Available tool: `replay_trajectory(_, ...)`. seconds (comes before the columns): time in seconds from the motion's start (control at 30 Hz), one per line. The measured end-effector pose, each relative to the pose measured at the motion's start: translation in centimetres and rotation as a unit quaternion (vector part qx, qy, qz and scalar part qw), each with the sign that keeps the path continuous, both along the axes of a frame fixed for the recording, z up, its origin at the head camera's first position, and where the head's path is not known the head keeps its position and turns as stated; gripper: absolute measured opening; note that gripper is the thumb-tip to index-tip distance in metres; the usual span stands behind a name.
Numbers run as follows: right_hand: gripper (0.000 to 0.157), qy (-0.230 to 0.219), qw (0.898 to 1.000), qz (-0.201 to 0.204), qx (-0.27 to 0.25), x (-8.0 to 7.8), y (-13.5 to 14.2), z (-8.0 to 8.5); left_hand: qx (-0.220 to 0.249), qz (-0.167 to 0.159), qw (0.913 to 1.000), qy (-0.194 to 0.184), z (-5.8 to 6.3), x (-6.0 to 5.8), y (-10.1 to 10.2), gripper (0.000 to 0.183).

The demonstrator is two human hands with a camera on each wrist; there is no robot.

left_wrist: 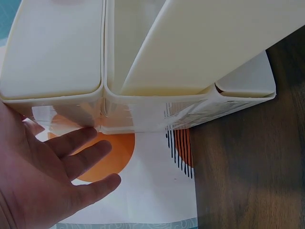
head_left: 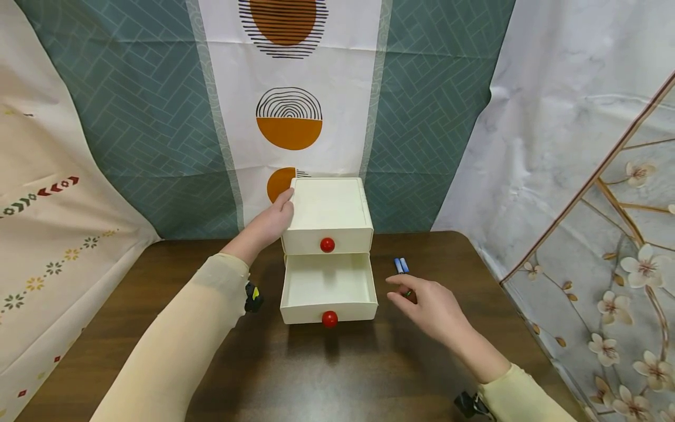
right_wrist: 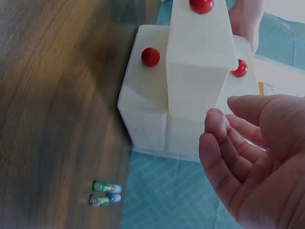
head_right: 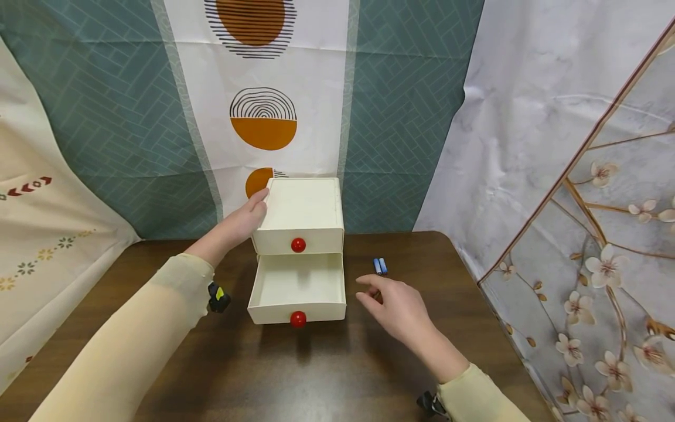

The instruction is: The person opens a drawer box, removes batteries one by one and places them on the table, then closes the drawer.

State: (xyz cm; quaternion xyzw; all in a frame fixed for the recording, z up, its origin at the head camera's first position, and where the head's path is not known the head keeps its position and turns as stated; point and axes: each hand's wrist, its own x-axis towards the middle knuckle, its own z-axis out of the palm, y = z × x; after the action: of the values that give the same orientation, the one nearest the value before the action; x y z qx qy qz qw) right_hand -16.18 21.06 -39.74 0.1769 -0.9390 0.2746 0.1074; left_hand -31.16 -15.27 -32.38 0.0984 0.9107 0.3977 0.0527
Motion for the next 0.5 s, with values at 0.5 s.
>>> replay_trajectory(0.5, 0.029, 0.018, 0.998, 0.035, -0.042, 2.0, -1.6, 0.7, -0.004, -0.004, 1.0000, 0.002, 0.0, 0.2, 0.0, 0.068)
